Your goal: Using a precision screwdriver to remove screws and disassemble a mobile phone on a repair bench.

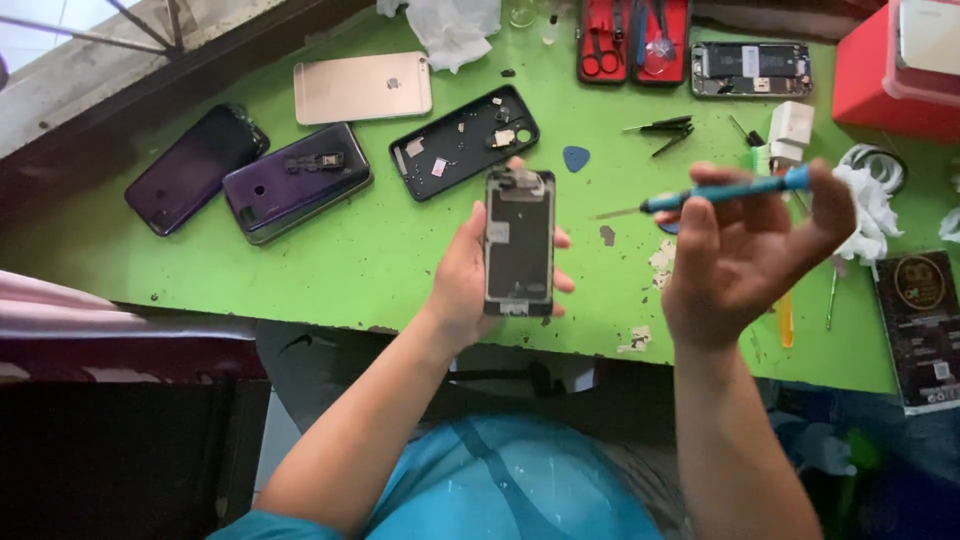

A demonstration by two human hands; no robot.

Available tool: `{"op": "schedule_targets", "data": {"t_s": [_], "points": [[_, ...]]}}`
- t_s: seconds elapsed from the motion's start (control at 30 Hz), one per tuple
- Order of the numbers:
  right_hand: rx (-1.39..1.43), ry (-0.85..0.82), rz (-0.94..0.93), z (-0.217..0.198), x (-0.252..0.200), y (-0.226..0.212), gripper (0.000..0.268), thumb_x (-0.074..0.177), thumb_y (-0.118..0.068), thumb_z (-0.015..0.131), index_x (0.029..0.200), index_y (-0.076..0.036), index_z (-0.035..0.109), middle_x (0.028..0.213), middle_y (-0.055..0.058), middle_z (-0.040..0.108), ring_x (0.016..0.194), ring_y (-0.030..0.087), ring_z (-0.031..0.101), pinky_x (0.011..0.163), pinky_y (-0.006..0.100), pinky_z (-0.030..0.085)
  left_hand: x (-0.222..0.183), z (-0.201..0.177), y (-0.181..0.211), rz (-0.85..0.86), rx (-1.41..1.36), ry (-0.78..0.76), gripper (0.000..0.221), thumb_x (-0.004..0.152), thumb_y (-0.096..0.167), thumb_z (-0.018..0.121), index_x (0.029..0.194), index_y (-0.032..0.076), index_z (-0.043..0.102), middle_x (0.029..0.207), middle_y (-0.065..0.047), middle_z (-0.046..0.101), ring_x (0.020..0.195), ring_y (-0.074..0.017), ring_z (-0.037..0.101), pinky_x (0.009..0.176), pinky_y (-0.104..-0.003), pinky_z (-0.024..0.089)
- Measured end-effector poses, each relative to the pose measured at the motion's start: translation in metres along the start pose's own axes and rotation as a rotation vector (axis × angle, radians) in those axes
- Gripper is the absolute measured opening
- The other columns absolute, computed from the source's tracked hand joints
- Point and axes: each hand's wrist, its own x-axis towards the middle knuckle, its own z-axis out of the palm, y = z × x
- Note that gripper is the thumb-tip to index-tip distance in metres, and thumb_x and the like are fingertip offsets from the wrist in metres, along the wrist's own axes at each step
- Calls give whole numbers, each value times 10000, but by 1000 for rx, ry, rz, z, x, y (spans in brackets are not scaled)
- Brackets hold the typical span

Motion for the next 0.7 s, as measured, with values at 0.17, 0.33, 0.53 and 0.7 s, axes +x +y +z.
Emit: {"op": "schedule_targets", "data": {"t_s": [0.17,0.33,0.53,0.7], "points": [[193,-94,159,3,30,44,471,1170,11,637,1458,-239,360,1164,293,650,959,373,686,803,427,656,-13,6,7,-62,45,59,492,1073,288,429,1501,95,281,1219,-272,604,939,-451,702,681,-552,623],[484,-67,585,-6,18,73,291,1035,-230,772,1139,-174,506,988,75,668,906,218,715,736,320,656,-24,-2,24,-80,61,68,742,1055,162,501,1644,396,116,1225,-315,614,1019,-462,690,764,-570,617],[240,-218,503,-4,16,58,300,1101,-349,652,1024,-170,423,674,17,509,524,98,553,467,244,548,-21,-6,28,-36,202,152,559,954,129,575,1467,153,356,1340,-290,623,915,-406,740,723,-494,624],[363,-371,478,-2,14,57,261,968,-245,772,1120,-84,635,970,58,673,776,156,730,697,272,683,-19,-5,26,19,375,301,641,957,214,595,1525,207,296,1083,-249,683,835,-350,738,746,-492,621]]}}
